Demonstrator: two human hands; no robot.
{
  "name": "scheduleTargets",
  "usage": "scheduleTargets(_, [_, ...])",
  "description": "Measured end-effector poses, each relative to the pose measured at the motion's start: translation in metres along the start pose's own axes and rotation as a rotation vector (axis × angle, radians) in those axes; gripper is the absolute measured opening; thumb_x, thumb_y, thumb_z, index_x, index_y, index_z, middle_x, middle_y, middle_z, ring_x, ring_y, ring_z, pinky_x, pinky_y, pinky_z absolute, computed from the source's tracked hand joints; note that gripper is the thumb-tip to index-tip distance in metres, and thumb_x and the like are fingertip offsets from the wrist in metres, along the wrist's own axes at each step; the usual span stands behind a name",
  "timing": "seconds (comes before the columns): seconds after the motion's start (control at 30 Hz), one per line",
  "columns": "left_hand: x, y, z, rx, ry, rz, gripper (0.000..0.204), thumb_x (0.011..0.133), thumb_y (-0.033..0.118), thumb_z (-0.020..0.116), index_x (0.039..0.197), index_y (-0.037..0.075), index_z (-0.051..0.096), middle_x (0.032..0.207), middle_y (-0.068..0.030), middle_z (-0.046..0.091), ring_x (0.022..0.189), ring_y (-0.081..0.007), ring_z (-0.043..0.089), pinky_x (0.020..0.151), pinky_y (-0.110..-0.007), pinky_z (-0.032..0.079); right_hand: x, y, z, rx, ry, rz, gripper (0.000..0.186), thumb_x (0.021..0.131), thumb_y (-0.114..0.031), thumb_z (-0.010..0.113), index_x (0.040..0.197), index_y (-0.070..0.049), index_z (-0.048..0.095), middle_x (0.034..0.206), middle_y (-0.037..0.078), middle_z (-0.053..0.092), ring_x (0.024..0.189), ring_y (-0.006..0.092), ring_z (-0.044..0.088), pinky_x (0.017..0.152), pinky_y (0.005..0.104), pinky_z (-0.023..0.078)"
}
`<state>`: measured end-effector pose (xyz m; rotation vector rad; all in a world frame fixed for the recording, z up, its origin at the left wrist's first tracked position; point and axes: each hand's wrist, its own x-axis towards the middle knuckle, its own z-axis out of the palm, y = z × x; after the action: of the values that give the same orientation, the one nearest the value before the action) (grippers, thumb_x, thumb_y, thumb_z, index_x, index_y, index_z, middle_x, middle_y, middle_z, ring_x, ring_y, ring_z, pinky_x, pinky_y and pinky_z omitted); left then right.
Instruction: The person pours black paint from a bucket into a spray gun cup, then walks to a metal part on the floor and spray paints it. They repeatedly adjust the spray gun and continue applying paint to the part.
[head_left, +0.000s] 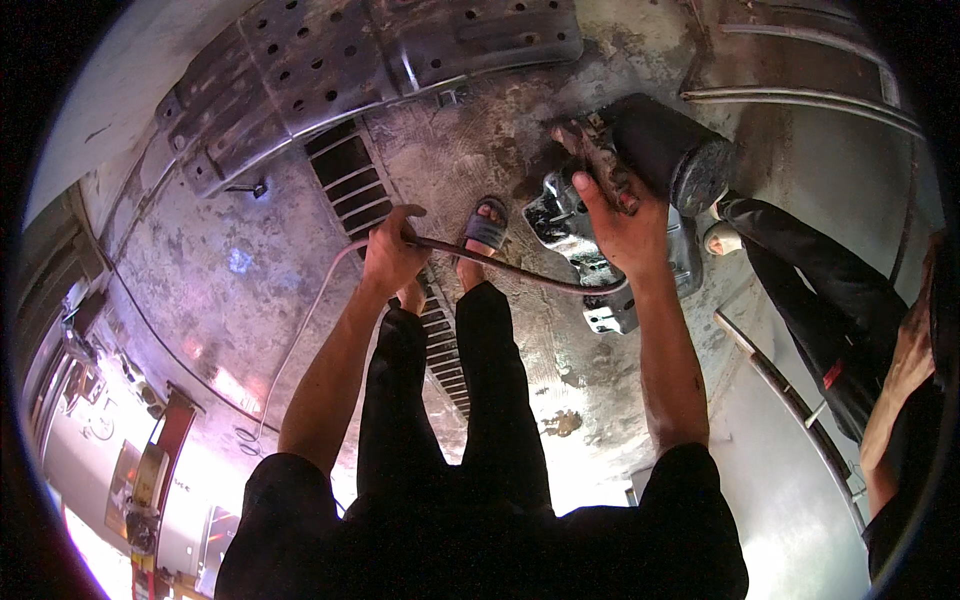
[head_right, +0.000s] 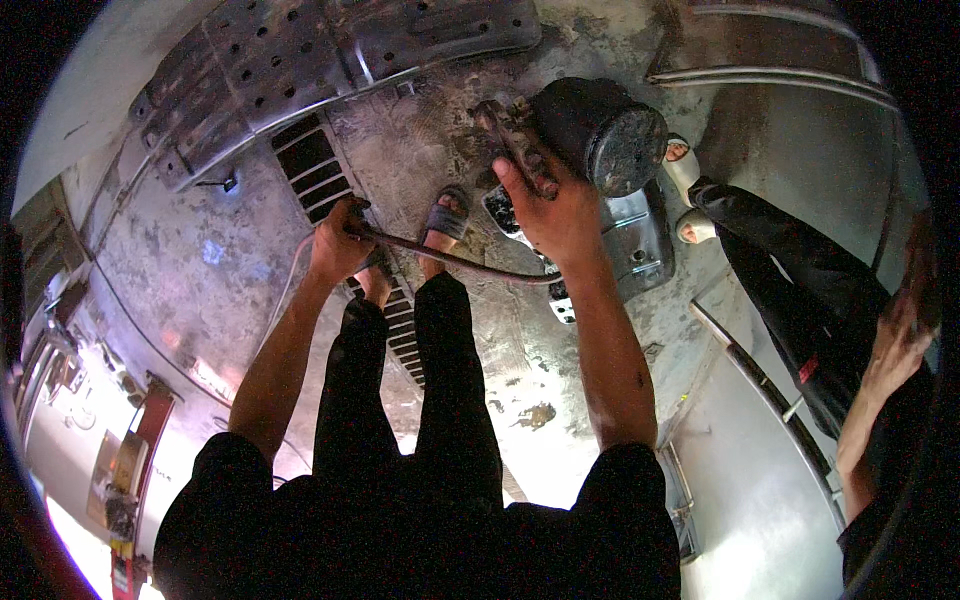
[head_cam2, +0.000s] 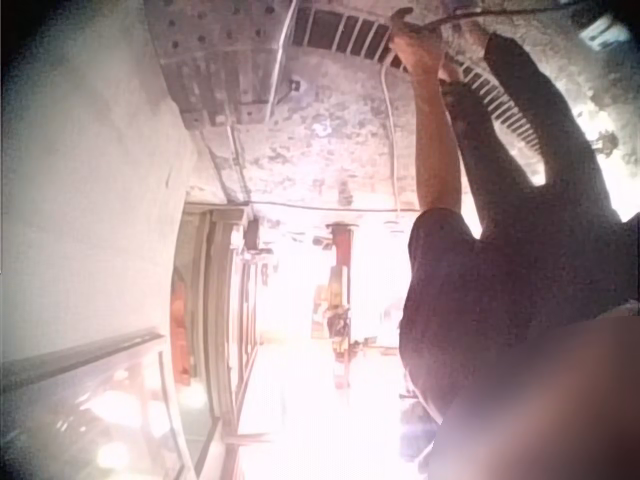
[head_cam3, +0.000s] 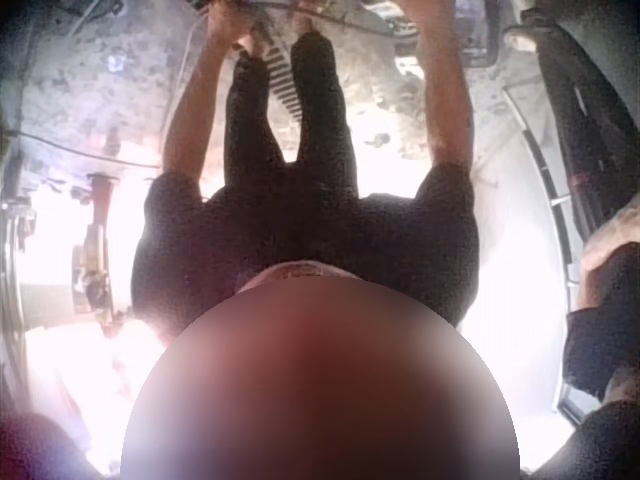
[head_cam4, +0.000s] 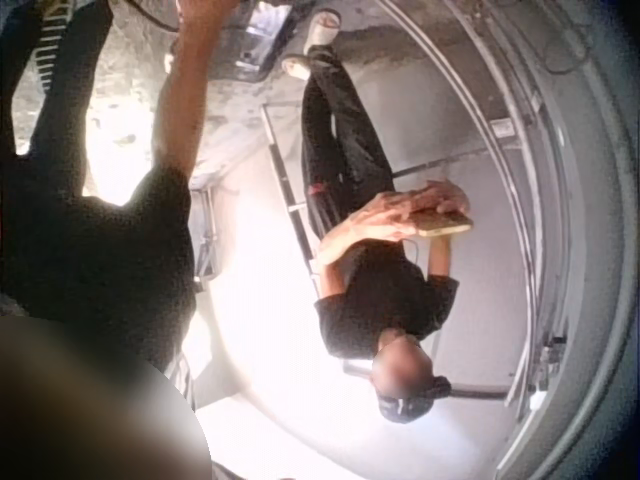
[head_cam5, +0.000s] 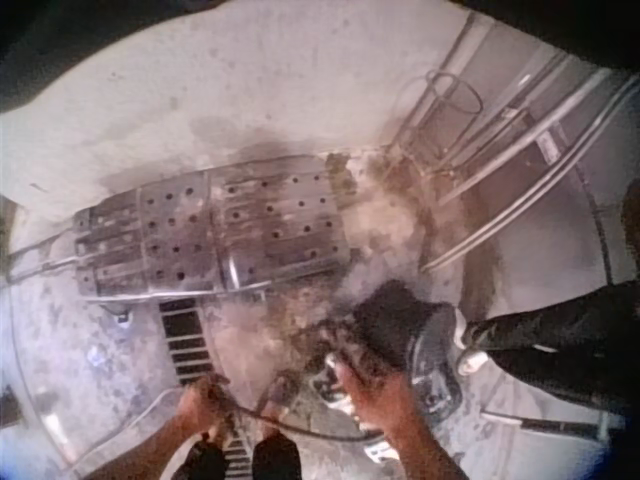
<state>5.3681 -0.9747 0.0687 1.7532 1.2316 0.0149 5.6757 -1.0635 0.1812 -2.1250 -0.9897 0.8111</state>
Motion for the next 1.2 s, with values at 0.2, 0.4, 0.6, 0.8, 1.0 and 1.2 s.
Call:
scheduleTargets(0.2, [0.009, 0.012, 0.003, 0.004, -0.017, -0.024, 0.052, 0.066, 0.003, 0.074, 0.116, 0.013, 0.062, 0.067, -0.0081, 0.056, 0.061, -0.0221, 0.060, 0.058, -0.035, 0.048, 0.020, 0.023, -0.007, -0.023, 0.154, -0.157, 0.037, 0.091, -0.035, 0.073, 0.109, -0.003, 0.071, 0.099, 0.017, 0.073, 0.093, 0.0301, 0.071, 0.081, 0.0382, 0.053])
scheduleTargets(0.4, [0.025, 0.031, 0.011, -0.041, -0.035, -0.037, 0.051, 0.068, 0.004, 0.074, 0.116, 0.013, 0.062, 0.069, -0.0086, 0.060, 0.064, -0.0226, 0.063, 0.062, -0.036, 0.050, 0.030, 0.040, -0.023, -0.084, 0.148, 0.019, 0.040, 0.089, -0.039, 0.073, 0.107, -0.003, 0.072, 0.087, 0.016, 0.073, 0.080, 0.0310, 0.071, 0.073, 0.0382, 0.053])
scheduleTargets(0.6, [0.043, 0.056, 0.021, -0.049, -0.055, -0.026, 0.052, 0.070, 0.002, 0.071, 0.119, 0.011, 0.059, 0.075, -0.0066, 0.059, 0.069, -0.0225, 0.061, 0.063, -0.036, 0.049, 0.039, 0.058, -0.034, -0.157, 0.199, 0.071, 0.044, 0.088, -0.045, 0.073, 0.106, -0.005, 0.073, 0.082, 0.016, 0.072, 0.075, 0.0312, 0.071, 0.068, 0.0393, 0.053])
scheduleTargets(0.8, [0.056, 0.073, 0.029, -0.067, -0.076, -0.016, 0.054, 0.070, 0.003, 0.071, 0.122, 0.013, 0.058, 0.076, -0.0081, 0.060, 0.071, -0.0255, 0.063, 0.065, -0.038, 0.050, 0.051, 0.076, -0.049, -0.257, 0.284, 0.051, 0.044, 0.088, -0.045, 0.073, 0.104, -0.004, 0.072, 0.078, 0.017, 0.072, 0.078, 0.0358, 0.072, 0.067, 0.0425, 0.054])
scheduleTargets(1.0, [0.059, 0.073, 0.035, -0.020, -0.047, 0.016, 0.052, 0.071, 0.006, 0.074, 0.121, 0.012, 0.059, 0.074, -0.0085, 0.060, 0.069, -0.0258, 0.063, 0.063, -0.038, 0.050, 0.059, 0.086, -0.053, -0.333, 0.251, 0.128, 0.044, 0.087, -0.045, 0.073, 0.103, -0.004, 0.072, 0.081, 0.019, 0.072, 0.082, 0.0382, 0.071, 0.069, 0.0432, 0.054])
scheduleTargets(1.2, [0.057, 0.062, 0.033, -0.004, -0.023, 0.039, 0.053, 0.069, 0.006, 0.076, 0.120, 0.011, 0.059, 0.074, -0.0082, 0.060, 0.065, -0.0244, 0.062, 0.060, -0.037, 0.050, 0.046, 0.081, -0.036, -0.205, 0.164, 0.123, 0.042, 0.089, -0.042, 0.073, 0.105, -0.003, 0.071, 0.088, 0.018, 0.072, 0.086, 0.0353, 0.071, 0.075, 0.0411, 0.054])
